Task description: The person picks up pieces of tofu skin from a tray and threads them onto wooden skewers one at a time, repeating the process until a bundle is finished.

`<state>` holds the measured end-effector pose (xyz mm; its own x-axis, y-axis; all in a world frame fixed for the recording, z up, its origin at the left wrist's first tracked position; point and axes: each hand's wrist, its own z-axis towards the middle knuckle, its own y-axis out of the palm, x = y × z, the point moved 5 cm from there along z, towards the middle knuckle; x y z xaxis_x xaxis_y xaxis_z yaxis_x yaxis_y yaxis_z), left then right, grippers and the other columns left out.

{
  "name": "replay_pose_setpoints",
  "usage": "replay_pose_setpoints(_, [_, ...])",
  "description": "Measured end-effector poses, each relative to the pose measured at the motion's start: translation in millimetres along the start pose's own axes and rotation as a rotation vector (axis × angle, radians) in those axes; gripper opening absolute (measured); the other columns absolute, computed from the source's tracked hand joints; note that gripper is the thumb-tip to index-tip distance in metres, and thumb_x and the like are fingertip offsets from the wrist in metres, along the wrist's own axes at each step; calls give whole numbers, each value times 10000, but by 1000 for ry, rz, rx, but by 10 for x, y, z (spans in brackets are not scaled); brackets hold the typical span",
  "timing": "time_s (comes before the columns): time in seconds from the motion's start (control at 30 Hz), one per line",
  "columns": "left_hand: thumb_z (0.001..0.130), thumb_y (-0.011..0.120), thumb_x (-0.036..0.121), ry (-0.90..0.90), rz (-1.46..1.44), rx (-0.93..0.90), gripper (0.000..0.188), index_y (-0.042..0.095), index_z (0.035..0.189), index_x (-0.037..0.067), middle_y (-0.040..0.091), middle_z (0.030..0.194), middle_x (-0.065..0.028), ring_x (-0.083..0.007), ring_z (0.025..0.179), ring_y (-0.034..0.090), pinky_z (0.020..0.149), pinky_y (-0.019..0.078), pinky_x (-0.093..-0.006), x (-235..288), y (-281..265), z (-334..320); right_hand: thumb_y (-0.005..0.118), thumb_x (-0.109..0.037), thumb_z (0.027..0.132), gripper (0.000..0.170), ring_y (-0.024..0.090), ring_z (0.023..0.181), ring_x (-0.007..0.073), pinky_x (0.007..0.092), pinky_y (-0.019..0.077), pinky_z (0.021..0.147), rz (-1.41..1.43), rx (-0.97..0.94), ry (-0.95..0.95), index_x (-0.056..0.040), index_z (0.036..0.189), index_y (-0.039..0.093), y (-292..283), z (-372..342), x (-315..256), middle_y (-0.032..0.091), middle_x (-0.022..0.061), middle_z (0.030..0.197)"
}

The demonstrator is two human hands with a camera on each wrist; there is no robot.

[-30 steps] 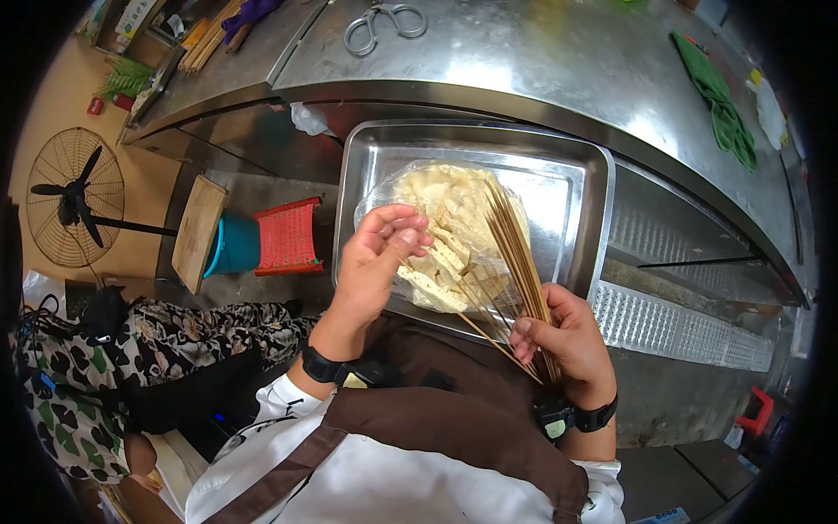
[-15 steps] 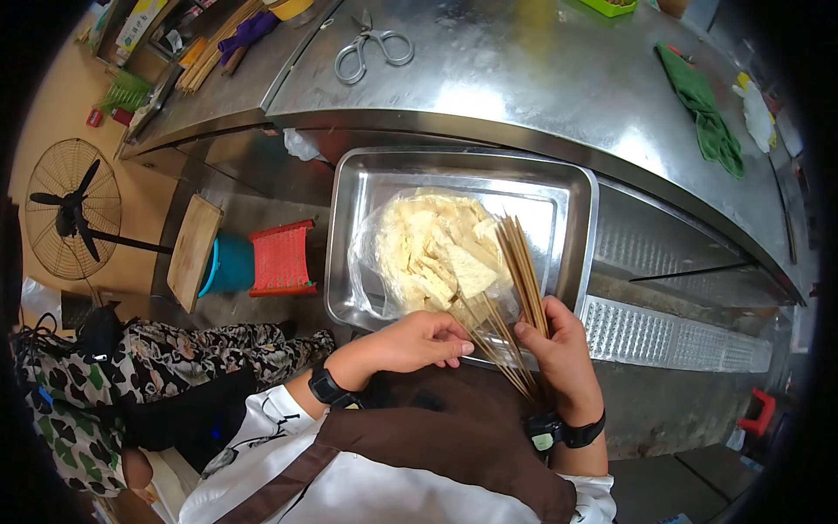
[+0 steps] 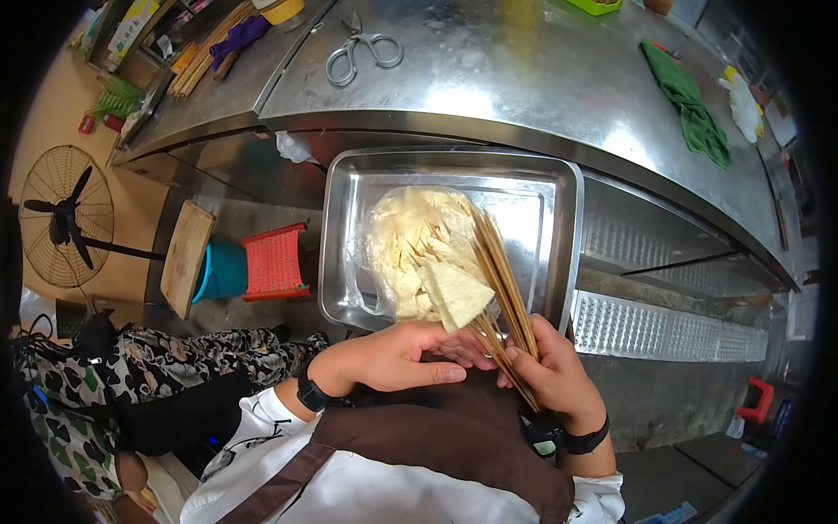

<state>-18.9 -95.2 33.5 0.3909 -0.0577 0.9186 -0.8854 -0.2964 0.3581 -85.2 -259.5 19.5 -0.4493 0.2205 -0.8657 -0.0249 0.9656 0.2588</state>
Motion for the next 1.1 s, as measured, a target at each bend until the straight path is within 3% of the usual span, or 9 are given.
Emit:
replay_pose_setpoints(0.17, [916,559,17,227,-38,20,482,382,1365,7,518,1334,-116,-201,1235,499,1026,408,-337,63,-82,168,500,-120,959,157,614,644,140,252,508,580,101,46,-101,-21,1077,473,-245,96,-101,603,72,828])
replay_pose_setpoints(0.27, [917,562,28,229,222,462,264,549,1180,2,615,1183,-95,-170,1077,600,903,478,-293,-8,-346,173,492,-138,964,160,609,644,133,252,507,575,21,270,-102,-27,1079,483,-513,246,-38,616,83,846])
replay_pose_setpoints(0.4, [918,568,52,213,363,745,135,620,1033,3,669,1006,-72,-139,916,642,794,507,-275,-88,-650,-70,515,-111,945,163,618,727,140,257,506,651,-21,356,-34,-11,1073,504,-480,296,21,618,75,886])
replay_pose_setpoints(0.5, [889,613,93,99,744,983,131,631,977,-2,662,896,-93,-147,771,639,707,505,-269,-33,-827,-296,594,-42,862,158,534,1042,180,293,419,888,-378,397,-233,32,999,567,-377,294,-17,544,97,1138])
replay_pose_setpoints(0.67, [832,632,51,19,942,1038,199,614,1025,5,625,990,-122,-238,813,632,730,510,-318,21,-778,-291,624,-26,836,94,551,946,169,275,425,863,-659,518,-498,22,907,585,-196,164,-143,561,87,1083])
replay_pose_setpoints(0.73, [809,631,26,-9,975,1055,245,606,1052,10,610,1036,-130,-272,879,624,777,510,-346,54,-814,-275,618,-32,859,98,591,814,173,263,475,779,-325,386,-130,9,936,575,-251,183,-25,604,58,915])
replay_pose_setpoints(0.83, [760,622,-15,174,1230,1073,364,585,1120,24,576,1162,-147,-327,1087,547,935,447,-399,175,-871,-238,613,-41,880,127,601,730,157,250,509,694,48,132,101,-7,991,562,-165,171,-54,605,34,793])
replay_pose_setpoints(0.93, [733,606,-20,214,1400,962,417,569,1146,27,550,1223,-176,-359,1201,462,987,390,-434,113,-959,-178,603,-43,893,172,608,758,157,259,530,664,99,32,64,-14,1049,538,-137,200,-30,608,65,850])
replay_pose_setpoints(1.1, [746,617,5,206,1400,906,391,585,1135,29,545,1254,-159,-346,1208,469,989,389,-428,106,-1017,-136,656,-36,833,121,543,961,153,276,404,879,-174,-51,-176,18,941,656,-183,163,-87,568,55,1047])
